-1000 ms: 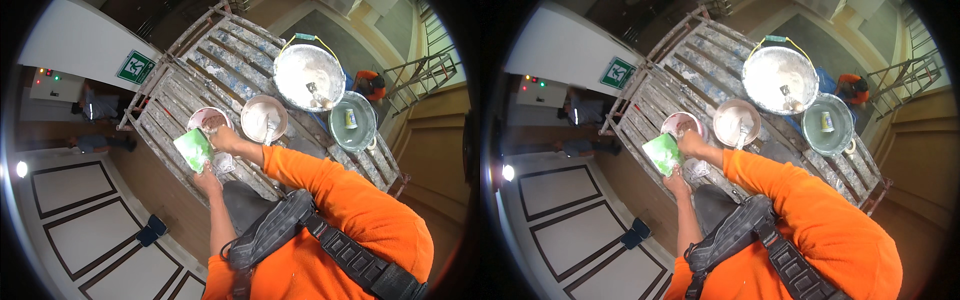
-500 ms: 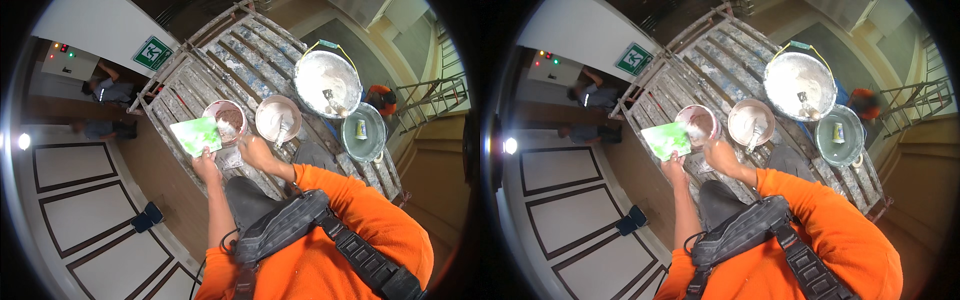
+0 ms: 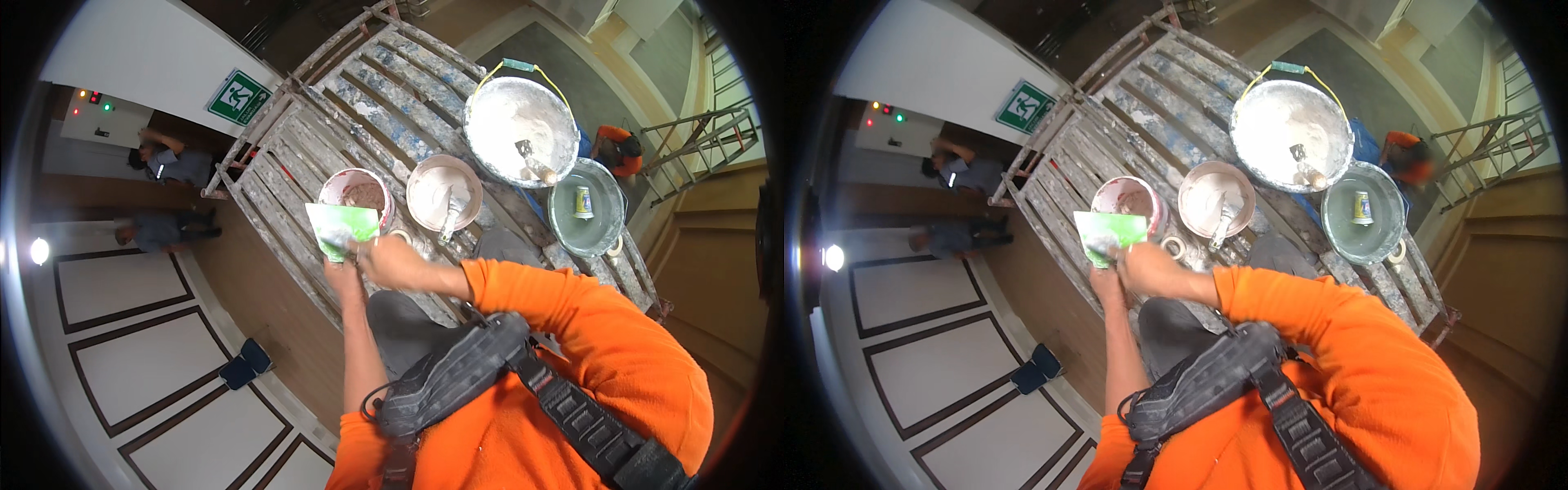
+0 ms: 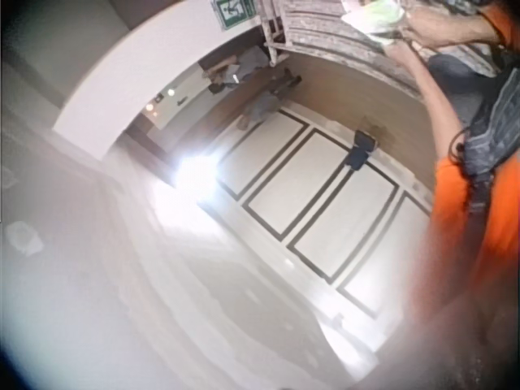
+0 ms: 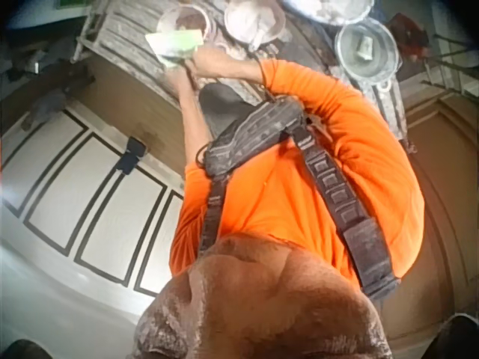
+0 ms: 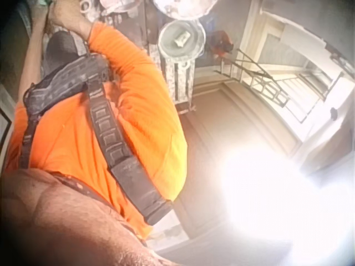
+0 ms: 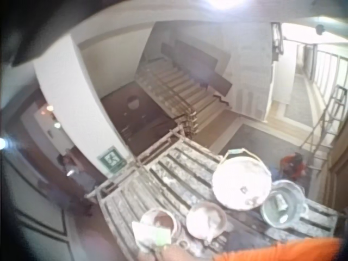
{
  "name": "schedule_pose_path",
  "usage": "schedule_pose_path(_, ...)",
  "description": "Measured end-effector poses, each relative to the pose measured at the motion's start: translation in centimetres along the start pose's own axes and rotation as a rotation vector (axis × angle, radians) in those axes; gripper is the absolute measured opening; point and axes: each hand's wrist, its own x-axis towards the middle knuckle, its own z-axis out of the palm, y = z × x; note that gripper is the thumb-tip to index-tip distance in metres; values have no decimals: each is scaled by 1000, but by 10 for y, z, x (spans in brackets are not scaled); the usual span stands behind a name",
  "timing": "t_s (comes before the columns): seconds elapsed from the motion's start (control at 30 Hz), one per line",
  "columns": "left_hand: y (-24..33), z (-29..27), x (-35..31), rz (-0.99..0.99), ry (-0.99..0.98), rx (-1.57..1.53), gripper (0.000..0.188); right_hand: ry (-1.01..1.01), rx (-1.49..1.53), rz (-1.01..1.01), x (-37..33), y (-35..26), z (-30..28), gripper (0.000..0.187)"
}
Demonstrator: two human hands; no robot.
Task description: The person pours a white powder from a green packet into a bucket containing a pinkish mixture, then uses a trowel to stir the contents. They continue mixing the plaster in the bucket, scraping the sides and blending the material.
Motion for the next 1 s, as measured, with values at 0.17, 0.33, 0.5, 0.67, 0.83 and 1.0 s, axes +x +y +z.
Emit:
schedule_pose_path(0.17,9,-20,4,-92,-73,59,33,38,72,96,39,12,-2,33)
schedule_pose_path(0.33,11,-37,12,-111,-155,93,34,-39,-7,52,38,-3,-9,41)
schedule_pose_path(0.5,24,-50,14,-128,-167,151,33,-31,72,138,48,-1,-4,37)
schedule_pose_path(0.67,30,-56,16,-134,-222,244,33,26,100,130,47,8,15,35)
schedule_pose_path(0.83,6,-82,27,-10,-291,398,37,13,124,181,51,-7,-6,34)
schedule_pose_path(1.0,40,-78,19,-158,-186,317,35,4,208,158,32,-8,14,36)
